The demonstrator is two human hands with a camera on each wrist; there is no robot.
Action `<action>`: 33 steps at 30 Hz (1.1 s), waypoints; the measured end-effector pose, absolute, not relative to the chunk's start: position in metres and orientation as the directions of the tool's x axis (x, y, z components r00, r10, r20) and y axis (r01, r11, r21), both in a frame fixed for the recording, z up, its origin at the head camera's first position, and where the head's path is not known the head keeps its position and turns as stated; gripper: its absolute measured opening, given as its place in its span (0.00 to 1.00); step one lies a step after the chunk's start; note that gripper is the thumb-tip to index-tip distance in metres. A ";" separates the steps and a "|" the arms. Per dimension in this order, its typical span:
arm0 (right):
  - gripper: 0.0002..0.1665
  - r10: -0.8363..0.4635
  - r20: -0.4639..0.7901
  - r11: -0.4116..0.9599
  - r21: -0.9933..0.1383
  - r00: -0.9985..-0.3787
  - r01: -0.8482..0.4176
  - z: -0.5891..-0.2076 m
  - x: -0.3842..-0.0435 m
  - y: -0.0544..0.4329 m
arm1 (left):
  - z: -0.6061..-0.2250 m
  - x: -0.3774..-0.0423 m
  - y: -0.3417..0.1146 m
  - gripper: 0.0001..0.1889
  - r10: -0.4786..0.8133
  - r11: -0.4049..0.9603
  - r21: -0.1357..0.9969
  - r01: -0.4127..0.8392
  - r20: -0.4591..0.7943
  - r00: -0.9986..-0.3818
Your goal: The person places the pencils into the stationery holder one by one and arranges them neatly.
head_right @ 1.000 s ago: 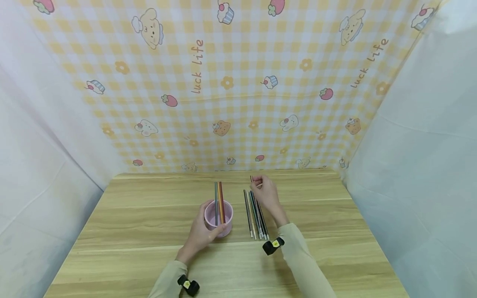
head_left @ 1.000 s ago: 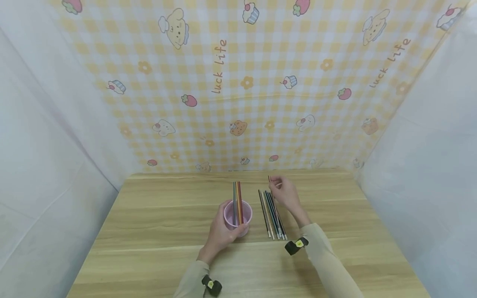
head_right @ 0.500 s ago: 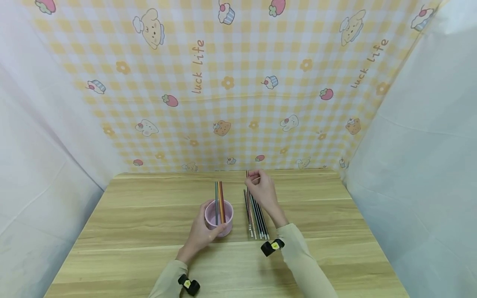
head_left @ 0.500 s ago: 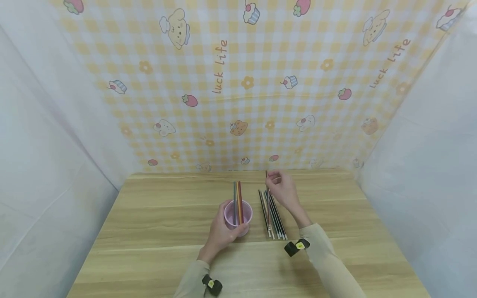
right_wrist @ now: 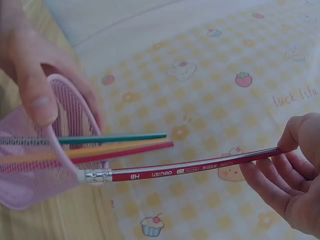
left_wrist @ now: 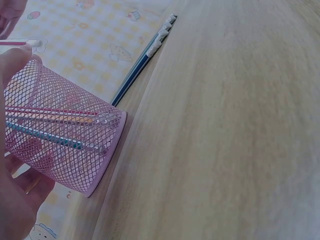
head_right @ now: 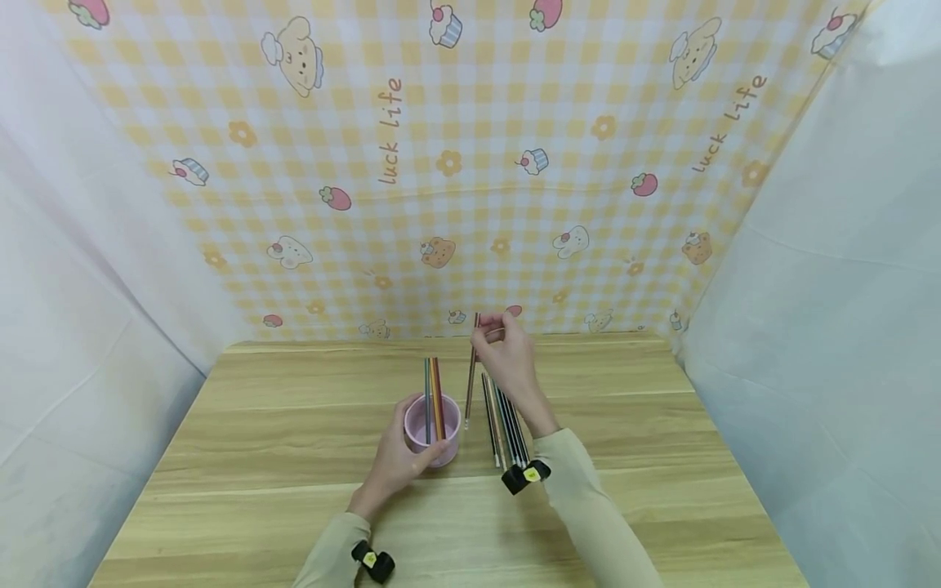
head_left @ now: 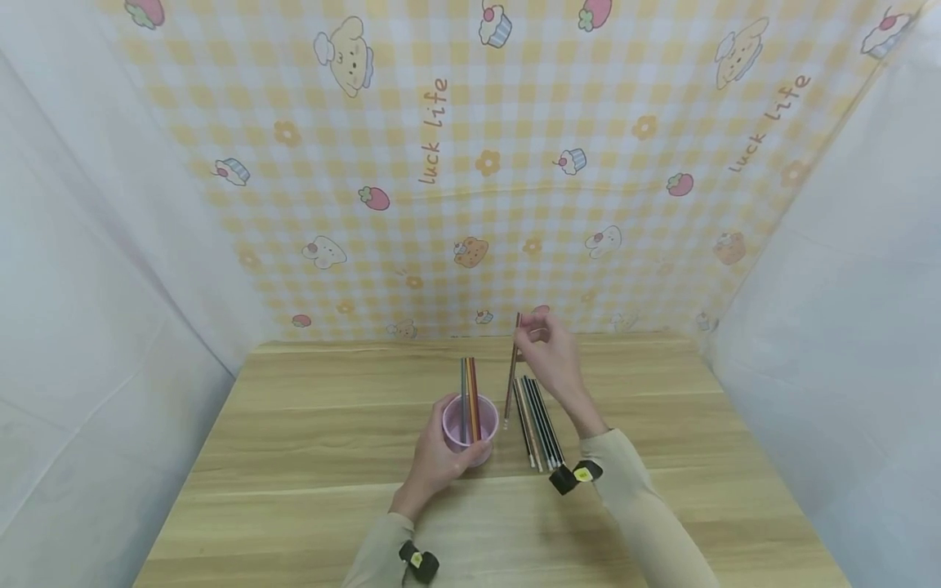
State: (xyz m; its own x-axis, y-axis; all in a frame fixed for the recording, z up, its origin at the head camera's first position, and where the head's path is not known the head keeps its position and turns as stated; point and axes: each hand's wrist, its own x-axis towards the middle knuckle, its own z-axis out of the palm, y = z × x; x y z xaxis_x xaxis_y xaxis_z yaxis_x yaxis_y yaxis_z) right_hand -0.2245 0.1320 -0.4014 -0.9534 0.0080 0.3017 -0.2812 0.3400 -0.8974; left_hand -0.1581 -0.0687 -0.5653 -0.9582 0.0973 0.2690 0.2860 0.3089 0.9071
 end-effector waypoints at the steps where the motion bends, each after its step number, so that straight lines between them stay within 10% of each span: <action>1: 0.12 0.007 0.324 0.343 -0.889 -0.946 -0.302 -0.400 -0.225 0.129 | -0.565 -0.158 -0.069 0.49 0.098 0.309 0.907 0.287 0.270 -0.958; 10: 0.12 -0.024 0.514 0.357 -0.797 -0.857 -0.488 -0.412 -0.232 0.107 | -0.566 -0.159 -0.069 0.50 0.104 0.320 0.901 0.292 0.273 -0.956; 33: 0.12 -0.127 0.351 0.388 -0.843 -0.928 -0.373 -0.466 -0.235 0.092 | -0.567 -0.161 -0.069 0.48 0.095 0.318 0.893 0.318 0.304 -0.948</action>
State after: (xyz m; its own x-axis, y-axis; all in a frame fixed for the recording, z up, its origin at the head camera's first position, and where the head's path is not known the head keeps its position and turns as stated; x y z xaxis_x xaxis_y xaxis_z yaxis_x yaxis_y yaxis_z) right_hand -0.2347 0.0921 -0.4658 -0.9275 -0.1272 0.3514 -0.3726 0.3876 -0.8431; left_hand -0.1609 -0.0688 -0.5668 -0.9479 0.0949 0.3041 0.3183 0.3179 0.8931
